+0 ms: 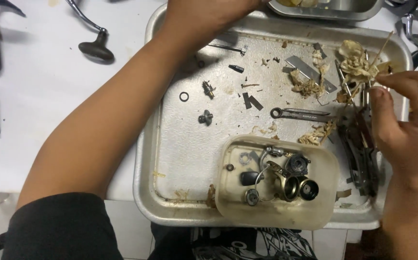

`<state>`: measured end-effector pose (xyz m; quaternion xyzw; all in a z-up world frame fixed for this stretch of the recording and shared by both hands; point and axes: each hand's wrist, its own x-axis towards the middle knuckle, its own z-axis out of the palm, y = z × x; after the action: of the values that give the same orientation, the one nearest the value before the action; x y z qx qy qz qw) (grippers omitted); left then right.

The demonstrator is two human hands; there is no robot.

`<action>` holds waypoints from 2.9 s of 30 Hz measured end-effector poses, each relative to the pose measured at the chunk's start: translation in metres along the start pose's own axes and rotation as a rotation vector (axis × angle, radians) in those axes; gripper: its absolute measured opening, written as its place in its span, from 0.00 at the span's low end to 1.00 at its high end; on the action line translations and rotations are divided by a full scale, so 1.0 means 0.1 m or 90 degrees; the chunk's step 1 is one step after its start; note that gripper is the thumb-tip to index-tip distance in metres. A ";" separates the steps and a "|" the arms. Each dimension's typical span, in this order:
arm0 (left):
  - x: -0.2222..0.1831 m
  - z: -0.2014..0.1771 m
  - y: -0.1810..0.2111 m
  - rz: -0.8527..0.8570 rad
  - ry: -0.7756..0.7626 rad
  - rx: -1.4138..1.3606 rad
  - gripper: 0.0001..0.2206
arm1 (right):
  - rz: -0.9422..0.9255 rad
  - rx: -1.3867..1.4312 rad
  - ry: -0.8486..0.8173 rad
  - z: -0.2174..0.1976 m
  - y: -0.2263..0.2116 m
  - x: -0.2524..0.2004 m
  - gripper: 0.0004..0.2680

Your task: Disassembling, cleaning, and repairing a fishing reel on a metal tray using small tools.

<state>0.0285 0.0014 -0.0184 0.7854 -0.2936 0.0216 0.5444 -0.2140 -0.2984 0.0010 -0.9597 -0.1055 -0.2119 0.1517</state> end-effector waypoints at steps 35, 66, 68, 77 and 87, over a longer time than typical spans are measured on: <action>0.00 -0.11 0.16 -0.054 0.027 -0.222 0.25 | 0.076 0.289 -0.181 0.73 -0.98 1.66 0.04; -0.05 -0.09 0.13 0.136 -0.064 -0.180 0.28 | 0.381 0.905 -0.077 0.71 -0.52 1.37 0.03; -0.05 -0.09 0.14 0.122 -0.076 -0.192 0.28 | 0.374 0.937 -0.054 0.69 -0.47 1.35 0.05; -0.05 -0.08 0.16 0.076 -0.160 -0.191 0.27 | 0.387 0.906 0.037 0.56 -0.38 1.33 0.07; -0.05 -0.08 0.22 0.071 -0.207 -0.155 0.27 | 0.300 0.614 -0.020 0.49 -0.46 1.43 0.07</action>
<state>0.0161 0.0057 0.0016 0.6895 -0.4212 -0.1107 0.5788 -0.0812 -0.2191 0.0331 -0.7818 0.0248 -0.0852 0.6172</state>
